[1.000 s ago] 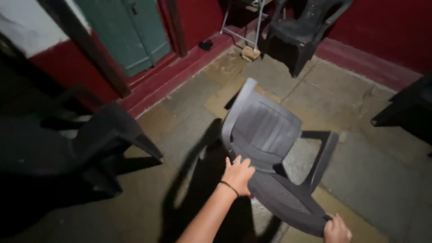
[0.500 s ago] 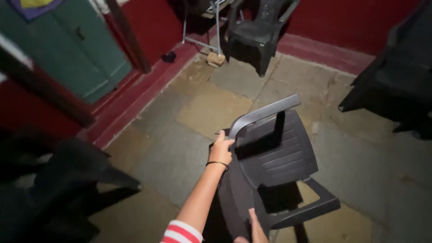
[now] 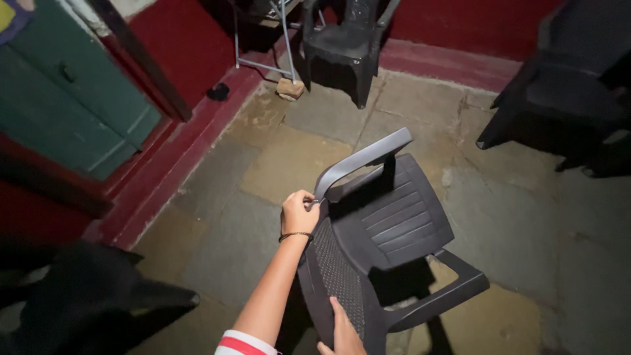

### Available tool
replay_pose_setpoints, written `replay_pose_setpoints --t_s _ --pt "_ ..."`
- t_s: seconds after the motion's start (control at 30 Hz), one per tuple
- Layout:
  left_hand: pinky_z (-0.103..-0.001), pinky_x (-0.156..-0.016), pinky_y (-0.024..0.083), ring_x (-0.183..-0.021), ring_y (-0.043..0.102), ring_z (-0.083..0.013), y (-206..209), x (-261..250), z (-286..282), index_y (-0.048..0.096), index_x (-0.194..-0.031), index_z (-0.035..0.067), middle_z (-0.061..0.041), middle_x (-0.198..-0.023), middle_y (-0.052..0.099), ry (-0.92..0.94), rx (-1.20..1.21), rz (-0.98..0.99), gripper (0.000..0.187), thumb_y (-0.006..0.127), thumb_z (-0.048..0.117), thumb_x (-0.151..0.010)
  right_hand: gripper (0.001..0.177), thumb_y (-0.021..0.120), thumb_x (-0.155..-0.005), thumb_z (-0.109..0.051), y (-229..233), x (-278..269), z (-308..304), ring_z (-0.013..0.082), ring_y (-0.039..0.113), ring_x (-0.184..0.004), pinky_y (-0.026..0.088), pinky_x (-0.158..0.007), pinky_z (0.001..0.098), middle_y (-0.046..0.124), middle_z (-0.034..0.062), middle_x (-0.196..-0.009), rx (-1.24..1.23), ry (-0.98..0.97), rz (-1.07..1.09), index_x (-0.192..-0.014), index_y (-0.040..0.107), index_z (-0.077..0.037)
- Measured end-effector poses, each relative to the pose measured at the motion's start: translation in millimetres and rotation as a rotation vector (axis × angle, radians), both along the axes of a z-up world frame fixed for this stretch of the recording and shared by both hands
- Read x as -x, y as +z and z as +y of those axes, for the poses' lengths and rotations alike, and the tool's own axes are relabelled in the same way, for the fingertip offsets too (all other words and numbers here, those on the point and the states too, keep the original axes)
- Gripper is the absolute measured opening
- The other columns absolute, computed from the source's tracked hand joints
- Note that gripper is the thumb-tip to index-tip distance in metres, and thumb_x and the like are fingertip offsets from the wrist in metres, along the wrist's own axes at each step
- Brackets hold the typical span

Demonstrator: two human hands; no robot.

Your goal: The person moves several black plastic chairs across a tiled floor and stacks them together. The person lifts, carries, and aligns the chairs one by one, placing them into a vertical stack near a wall.

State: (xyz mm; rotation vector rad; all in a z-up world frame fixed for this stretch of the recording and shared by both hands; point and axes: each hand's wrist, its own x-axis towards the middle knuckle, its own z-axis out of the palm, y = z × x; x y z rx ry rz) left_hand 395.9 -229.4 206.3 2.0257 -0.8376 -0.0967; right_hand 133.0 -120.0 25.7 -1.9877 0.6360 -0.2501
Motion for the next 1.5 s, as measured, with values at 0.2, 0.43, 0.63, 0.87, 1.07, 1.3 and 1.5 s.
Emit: replay_pose_setpoints --t_s 0.2,0.43,0.63,0.87,1.07,1.3,1.5 --pt "-0.042 -0.075 0.057 -0.085 0.071 -0.0319 29 -13 -59 0.072 -0.087 0.008 -0.014 -0.091 0.072 -0.062 0.078 -0.017 0.019 0.08 0.021 -0.077 0.099 0.081 -0.071 -0.015 44 -22 -32 0.0405 0.044 -0.143 0.036 -0.116 0.0424 0.045 0.0283 -0.15 0.02 -0.198 -0.101 -0.154 0.028 -0.005" --pt "-0.044 -0.099 0.052 -0.114 0.064 -0.0394 52 -14 -159 0.068 -0.1 0.004 -0.023 -0.118 0.067 -0.4 0.316 -0.123 0.03 0.081 0.021 -0.077 0.081 0.072 -0.069 -0.004 151 -50 -86 0.0349 0.062 -0.129 0.048 -0.105 0.0384 0.064 0.0231 -0.136 0.042 -0.495 -0.261 -0.146 0.048 -0.005" --pt "-0.046 -0.112 0.042 -0.134 0.048 -0.0458 64 12 -205 0.048 -0.137 -0.001 -0.032 -0.146 0.046 -0.532 0.447 -0.106 0.069 0.081 0.022 -0.08 0.073 0.068 -0.075 -0.002 208 -75 -138 0.0358 0.07 -0.111 0.055 -0.092 0.0386 0.07 0.021 -0.129 0.009 -0.717 -0.235 -0.146 0.051 -0.006" --pt "-0.043 -0.109 0.045 -0.127 0.057 -0.0372 34 66 -187 0.047 -0.14 0.0 -0.024 -0.135 0.057 -0.522 0.269 0.275 0.061 0.072 0.029 -0.093 0.06 0.073 -0.083 -0.008 231 -81 -227 0.0348 0.068 -0.12 0.052 -0.098 0.0387 0.069 0.0249 -0.127 0.305 -0.799 -0.419 -0.139 0.053 0.0" --pt "-0.042 -0.11 0.046 -0.127 0.06 -0.0341 18 108 -196 0.051 -0.138 0.001 -0.023 -0.136 0.06 -0.576 0.22 0.339 0.054 0.068 0.032 -0.096 0.057 0.071 -0.091 -0.02 261 -66 -309 0.03 0.075 -0.103 0.056 -0.091 0.0355 0.073 0.022 -0.117 0.092 -0.894 -0.282 -0.143 0.053 -0.007" --pt "-0.041 -0.112 0.038 -0.137 0.05 -0.0336 40 184 -233 0.02 -0.154 -0.002 -0.025 -0.148 0.048 -0.538 0.39 0.448 0.076 0.061 0.032 -0.1 0.061 0.064 -0.089 -0.008 268 -34 -400 0.0414 0.057 -0.129 0.047 -0.105 0.0415 0.054 0.028 -0.144 0.436 -0.708 -0.466 -0.147 0.045 -0.006" --pt "-0.037 -0.098 0.049 -0.109 0.066 -0.0266 35 226 -263 0.052 -0.128 -0.005 -0.021 -0.118 0.069 -0.537 0.368 0.618 0.047 0.051 0.035 -0.104 0.048 0.061 -0.095 -0.008 269 -12 -465 0.0461 0.049 -0.137 0.046 -0.109 0.0427 0.042 0.0288 -0.158 0.43 -0.631 -0.371 -0.142 0.053 -0.014"
